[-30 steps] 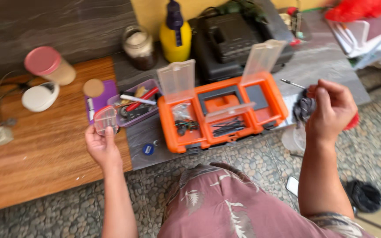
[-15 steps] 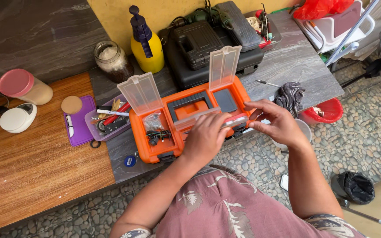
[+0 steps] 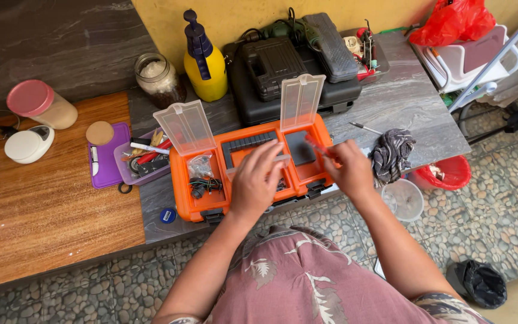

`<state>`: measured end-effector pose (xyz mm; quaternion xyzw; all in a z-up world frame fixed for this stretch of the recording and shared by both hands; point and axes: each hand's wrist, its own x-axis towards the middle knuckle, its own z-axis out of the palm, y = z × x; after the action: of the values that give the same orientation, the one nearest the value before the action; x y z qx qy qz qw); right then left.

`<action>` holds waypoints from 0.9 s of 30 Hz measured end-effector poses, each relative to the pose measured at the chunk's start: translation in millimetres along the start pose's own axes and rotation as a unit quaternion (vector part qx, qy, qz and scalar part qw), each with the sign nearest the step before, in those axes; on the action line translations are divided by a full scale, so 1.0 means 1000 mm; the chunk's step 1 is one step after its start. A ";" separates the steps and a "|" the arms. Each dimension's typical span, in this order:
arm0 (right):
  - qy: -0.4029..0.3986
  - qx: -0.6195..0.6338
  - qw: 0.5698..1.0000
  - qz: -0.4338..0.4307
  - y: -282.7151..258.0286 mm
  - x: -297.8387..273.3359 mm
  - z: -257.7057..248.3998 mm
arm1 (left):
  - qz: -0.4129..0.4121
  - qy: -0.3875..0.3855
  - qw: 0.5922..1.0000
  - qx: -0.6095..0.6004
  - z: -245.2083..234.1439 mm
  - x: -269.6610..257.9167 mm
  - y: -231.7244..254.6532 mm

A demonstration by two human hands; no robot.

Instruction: The person opens an orange toolbox, wipes its interior with a cloth, and places small items such as zip ties and a black rectangular object inside. They then close the toolbox, wipe its exterior, and move it to a shelf. Next, they open a purple container, arrange items inside, close it, and place it on the shelf.

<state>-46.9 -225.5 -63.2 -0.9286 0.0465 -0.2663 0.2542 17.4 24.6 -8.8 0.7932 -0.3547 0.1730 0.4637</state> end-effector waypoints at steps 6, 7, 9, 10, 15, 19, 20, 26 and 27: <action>-0.085 -0.068 0.987 -0.119 -0.015 0.009 0.025 | -0.015 0.073 0.997 0.016 -0.024 -0.020 -0.010; -0.093 -0.047 0.989 -0.107 -0.015 0.009 0.025 | -0.019 0.075 0.997 0.021 -0.027 -0.024 -0.012; -0.089 -0.053 0.990 -0.097 -0.014 0.010 0.022 | -0.030 0.081 0.996 0.030 -0.033 -0.032 -0.015; -0.076 -0.078 0.989 -0.098 -0.014 0.010 0.020 | -0.035 0.084 0.995 0.035 -0.035 -0.035 -0.016; -0.091 -0.095 0.987 -0.095 -0.011 0.014 0.022 | -0.047 0.097 0.993 0.046 -0.046 -0.047 -0.022; -0.083 -0.081 0.986 -0.122 -0.011 0.014 0.030 | -0.053 0.105 0.992 0.055 -0.051 -0.051 -0.028; -0.077 -0.080 0.986 -0.127 -0.011 0.015 0.031 | -0.059 0.106 0.991 0.057 -0.053 -0.051 -0.030; -0.069 -0.081 0.990 -0.093 -0.011 0.014 0.036 | -0.087 0.138 0.982 0.095 -0.074 -0.059 -0.045; -0.073 -0.087 0.989 -0.091 -0.011 0.013 0.037 | -0.089 0.147 0.980 0.103 -0.078 -0.061 -0.047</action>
<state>-16.9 -202.3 -78.7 -0.9644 -0.0342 -0.2151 0.1499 13.9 130.9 -35.0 0.8312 -0.1904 0.2813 0.4402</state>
